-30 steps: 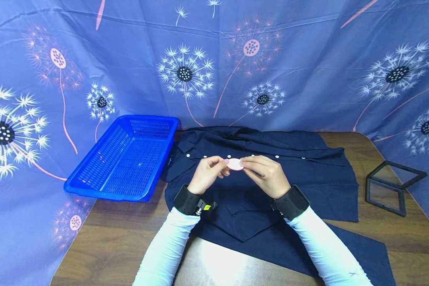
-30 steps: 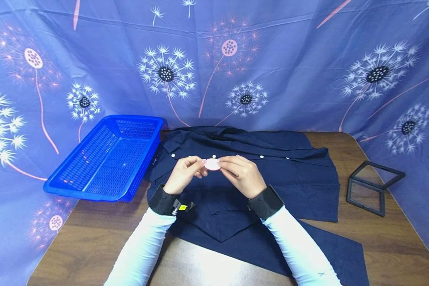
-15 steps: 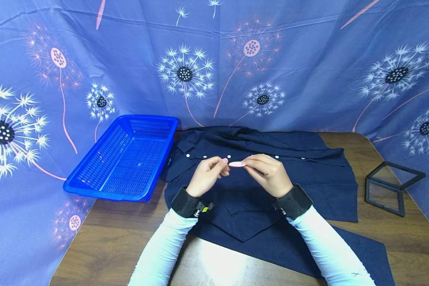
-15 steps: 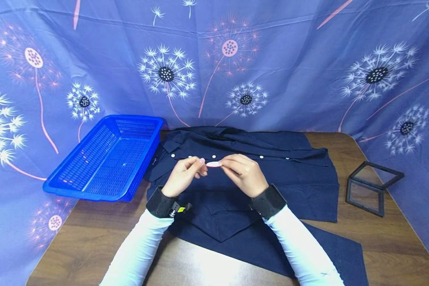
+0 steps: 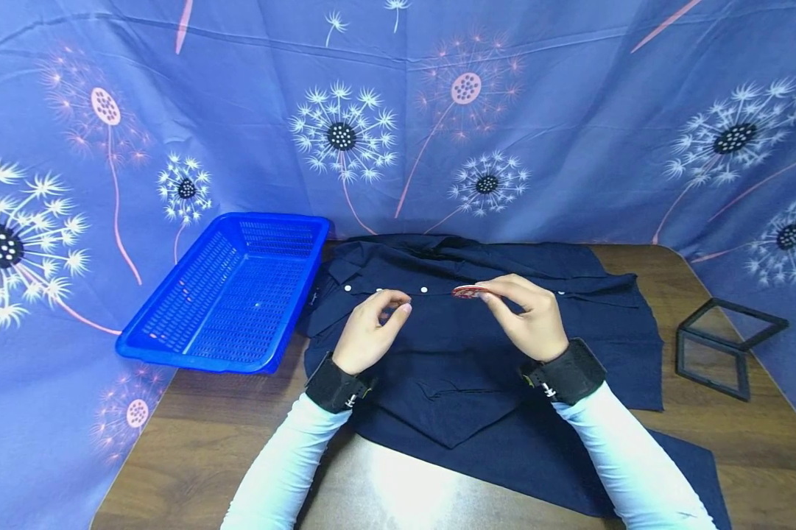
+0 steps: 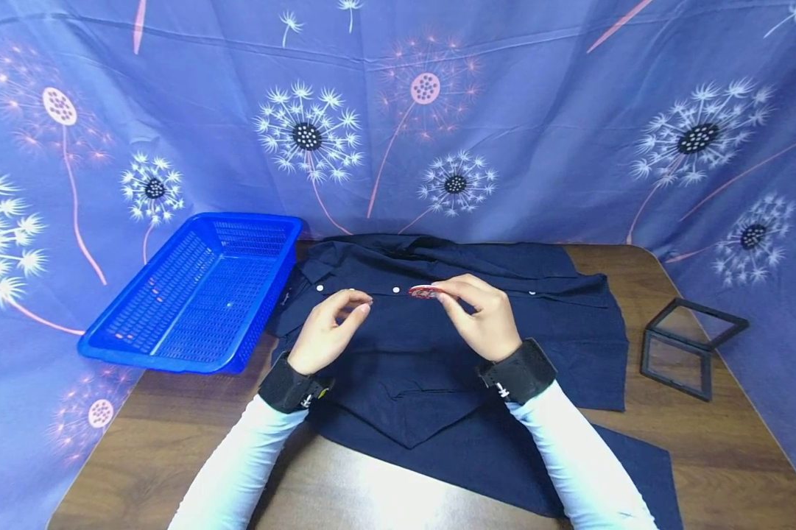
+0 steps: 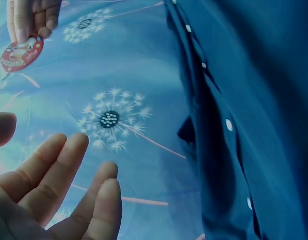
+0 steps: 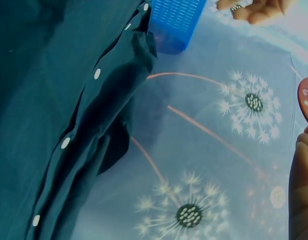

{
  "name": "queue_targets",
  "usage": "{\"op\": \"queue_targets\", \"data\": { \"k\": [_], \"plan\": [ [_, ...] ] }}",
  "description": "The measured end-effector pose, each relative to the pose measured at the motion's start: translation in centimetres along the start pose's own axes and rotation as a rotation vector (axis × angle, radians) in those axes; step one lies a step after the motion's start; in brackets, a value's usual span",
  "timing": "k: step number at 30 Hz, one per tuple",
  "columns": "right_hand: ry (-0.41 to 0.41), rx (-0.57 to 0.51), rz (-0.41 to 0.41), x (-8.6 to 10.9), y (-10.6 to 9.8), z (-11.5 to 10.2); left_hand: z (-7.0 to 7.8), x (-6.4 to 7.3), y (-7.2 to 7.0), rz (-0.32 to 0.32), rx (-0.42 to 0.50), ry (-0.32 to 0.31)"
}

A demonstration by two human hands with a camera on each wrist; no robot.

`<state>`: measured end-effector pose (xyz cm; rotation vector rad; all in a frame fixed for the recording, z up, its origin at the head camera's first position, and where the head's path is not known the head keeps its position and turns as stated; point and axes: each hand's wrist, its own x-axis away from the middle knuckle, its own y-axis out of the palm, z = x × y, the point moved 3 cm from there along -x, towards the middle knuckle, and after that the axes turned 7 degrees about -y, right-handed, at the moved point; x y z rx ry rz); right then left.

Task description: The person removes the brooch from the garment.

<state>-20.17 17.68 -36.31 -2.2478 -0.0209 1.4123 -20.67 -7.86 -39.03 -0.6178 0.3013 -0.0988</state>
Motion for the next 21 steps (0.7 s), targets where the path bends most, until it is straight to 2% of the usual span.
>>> {"op": "queue_targets", "data": {
  "k": [5, 12, 16, 21],
  "plan": [
    [0.081, 0.004, 0.053, 0.8, -1.6, 0.9, -0.9, 0.6, -0.4, 0.01, -0.072, -0.006],
    [0.168, 0.059, 0.108, 2.0, -3.7, 1.9, -1.6, 1.0, -1.0, 0.033, -0.142, 0.057],
    [0.214, 0.071, 0.155, 2.4, -4.8, 2.1, -2.2, 1.3, -1.2, 0.007, -0.177, 0.045],
    [0.26, 0.025, 0.213, 2.4, -6.2, 1.8, -2.7, 1.6, -1.3, -0.033, -0.258, 0.003]
  ]
}}
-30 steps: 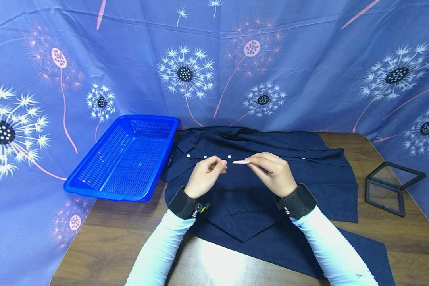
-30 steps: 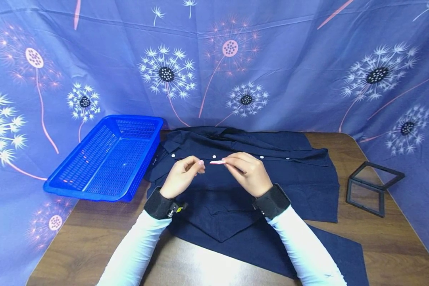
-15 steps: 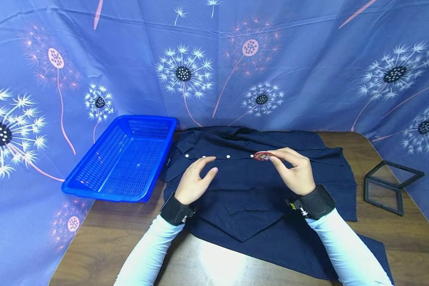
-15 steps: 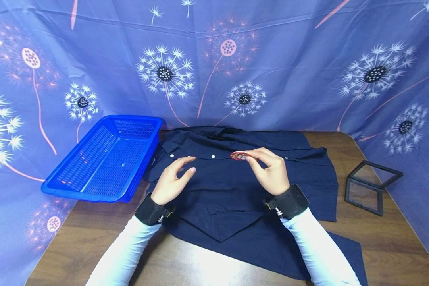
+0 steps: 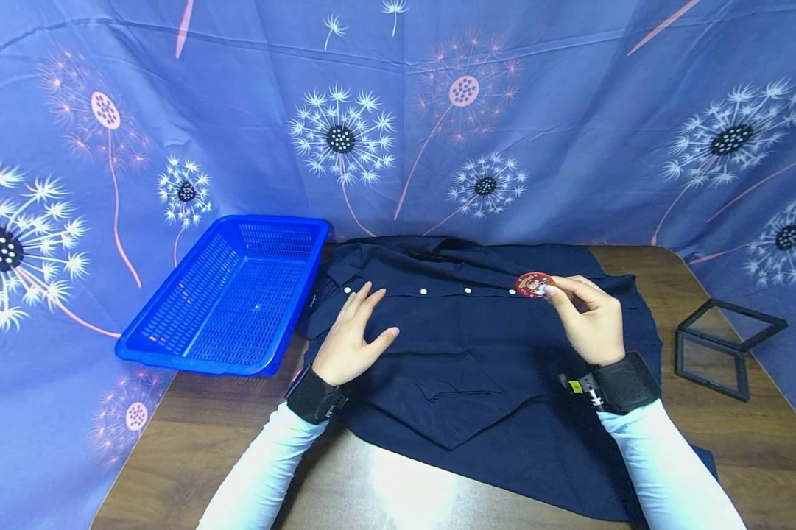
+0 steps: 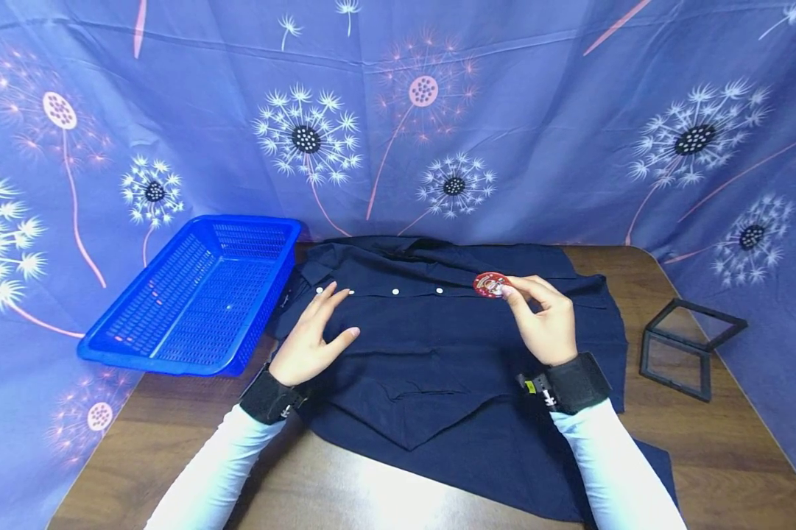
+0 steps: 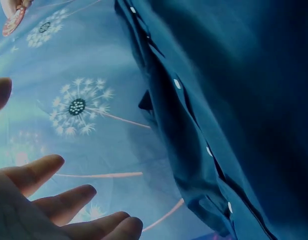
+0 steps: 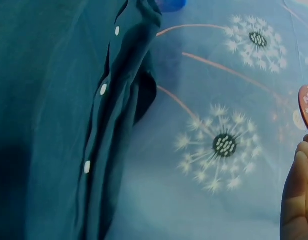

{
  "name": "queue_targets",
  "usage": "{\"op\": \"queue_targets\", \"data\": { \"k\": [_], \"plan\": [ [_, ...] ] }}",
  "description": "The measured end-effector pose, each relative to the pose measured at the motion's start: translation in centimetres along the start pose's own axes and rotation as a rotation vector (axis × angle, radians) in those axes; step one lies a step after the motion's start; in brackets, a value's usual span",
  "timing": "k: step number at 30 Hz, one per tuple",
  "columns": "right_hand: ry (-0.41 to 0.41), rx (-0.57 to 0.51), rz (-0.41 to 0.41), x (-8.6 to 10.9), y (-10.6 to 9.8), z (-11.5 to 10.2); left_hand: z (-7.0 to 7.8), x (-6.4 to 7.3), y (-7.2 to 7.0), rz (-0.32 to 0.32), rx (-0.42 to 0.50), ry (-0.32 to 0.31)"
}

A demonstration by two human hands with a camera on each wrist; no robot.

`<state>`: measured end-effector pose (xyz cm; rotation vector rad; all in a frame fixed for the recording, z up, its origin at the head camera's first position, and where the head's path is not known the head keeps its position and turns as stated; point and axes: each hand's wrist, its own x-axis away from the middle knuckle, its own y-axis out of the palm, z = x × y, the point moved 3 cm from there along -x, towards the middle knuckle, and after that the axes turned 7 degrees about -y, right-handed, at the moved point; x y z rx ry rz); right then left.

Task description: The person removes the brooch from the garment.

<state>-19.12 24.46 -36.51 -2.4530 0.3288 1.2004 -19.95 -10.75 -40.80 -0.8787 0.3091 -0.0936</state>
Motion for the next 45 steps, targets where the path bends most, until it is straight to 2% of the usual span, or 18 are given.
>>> {"op": "queue_targets", "data": {
  "k": [8, 14, 19, 27, 31, 35, 38, 41, 45],
  "plan": [
    [0.16, -0.149, 0.079, 1.0, -2.5, 3.8, -1.1, 0.4, 0.1, -0.052, -0.107, -0.062],
    [0.278, -0.13, 0.158, 1.3, -4.9, 4.9, -1.7, 0.9, 0.0, -0.086, -0.17, -0.104],
    [0.367, -0.109, 0.218, 1.9, -6.9, 5.8, -2.2, 1.2, 0.2, -0.137, -0.217, -0.108],
    [0.462, -0.043, 0.252, 3.0, -9.8, 7.4, -3.1, 1.5, 0.7, -0.234, -0.294, -0.133],
    [0.514, -0.066, 0.299, 3.3, -11.0, 7.7, -3.3, 1.7, 1.0, -0.283, -0.301, -0.158],
    [0.611, -0.144, 0.375, 3.9, -12.3, 8.3, -3.5, 1.8, 1.1, -0.32, -0.297, -0.18],
    [0.648, -0.202, 0.417, 4.2, -13.3, 8.8, -3.7, 1.9, 1.2, -0.341, -0.296, -0.19],
    [0.661, -0.225, 0.408, 4.5, -14.2, 9.3, -3.9, 1.9, 1.2, -0.363, -0.308, -0.19],
    [0.715, -0.231, 0.344, 5.2, -15.5, 9.9, -4.1, 2.0, 1.3, -0.415, -0.32, -0.196]
  ]
}}
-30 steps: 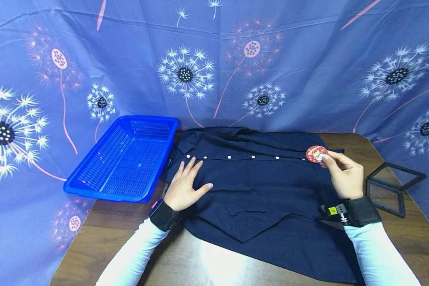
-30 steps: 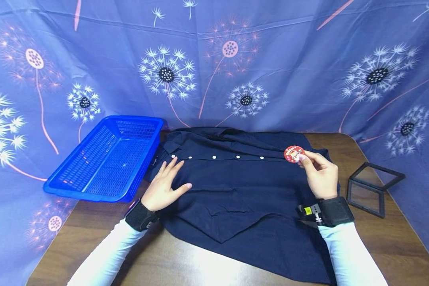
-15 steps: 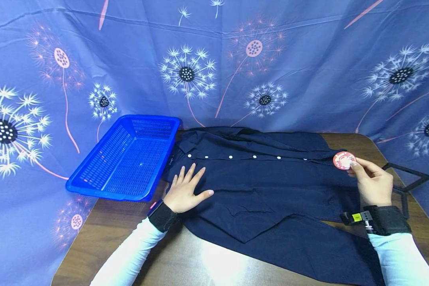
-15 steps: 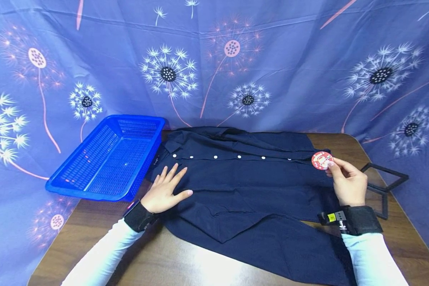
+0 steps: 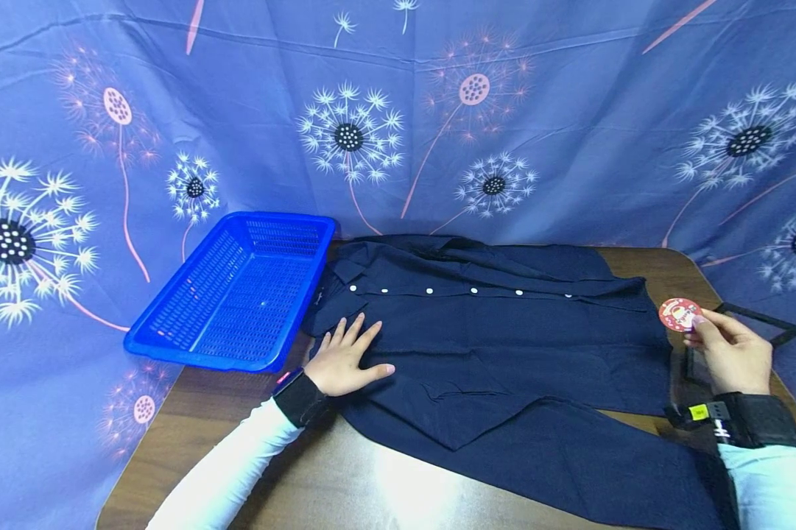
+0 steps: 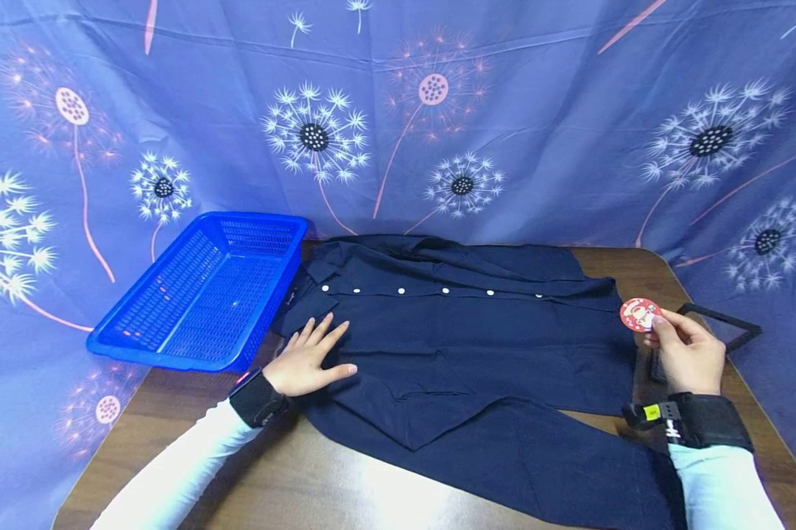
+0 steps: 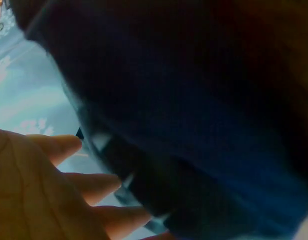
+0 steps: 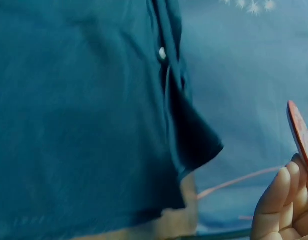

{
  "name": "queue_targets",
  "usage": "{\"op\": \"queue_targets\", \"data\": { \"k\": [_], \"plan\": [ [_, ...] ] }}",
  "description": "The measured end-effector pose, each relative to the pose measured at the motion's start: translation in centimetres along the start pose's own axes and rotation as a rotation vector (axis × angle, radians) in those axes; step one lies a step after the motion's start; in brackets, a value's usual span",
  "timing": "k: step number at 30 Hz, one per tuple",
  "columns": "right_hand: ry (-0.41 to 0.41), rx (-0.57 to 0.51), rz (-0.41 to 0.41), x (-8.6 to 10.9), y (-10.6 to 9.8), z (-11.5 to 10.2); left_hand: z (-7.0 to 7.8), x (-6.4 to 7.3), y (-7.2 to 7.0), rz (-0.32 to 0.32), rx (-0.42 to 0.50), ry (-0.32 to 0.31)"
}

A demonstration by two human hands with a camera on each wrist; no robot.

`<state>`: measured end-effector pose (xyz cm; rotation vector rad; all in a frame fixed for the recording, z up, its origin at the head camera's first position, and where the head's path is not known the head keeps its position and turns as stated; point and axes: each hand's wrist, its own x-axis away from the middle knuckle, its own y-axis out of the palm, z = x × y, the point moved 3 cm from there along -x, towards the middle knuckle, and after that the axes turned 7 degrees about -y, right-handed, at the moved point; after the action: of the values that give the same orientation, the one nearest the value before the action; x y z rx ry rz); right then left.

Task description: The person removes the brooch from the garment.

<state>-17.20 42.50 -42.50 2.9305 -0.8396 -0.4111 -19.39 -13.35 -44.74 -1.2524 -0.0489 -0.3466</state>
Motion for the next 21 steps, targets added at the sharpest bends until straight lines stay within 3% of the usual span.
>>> {"op": "queue_targets", "data": {
  "k": [2, 10, 21],
  "plan": [
    [0.027, 0.02, -0.019, 0.0, -0.7, 0.3, 0.0, 0.0, 0.1, -0.03, -0.002, -0.002],
    [0.122, 0.2, 0.048, -0.2, -2.6, 1.6, -0.2, -0.1, 0.7, -0.107, 0.008, 0.013],
    [0.18, 0.419, -0.034, -0.5, -4.8, 2.5, -0.2, -0.3, 1.2, -0.092, -0.071, 0.021]
  ]
}}
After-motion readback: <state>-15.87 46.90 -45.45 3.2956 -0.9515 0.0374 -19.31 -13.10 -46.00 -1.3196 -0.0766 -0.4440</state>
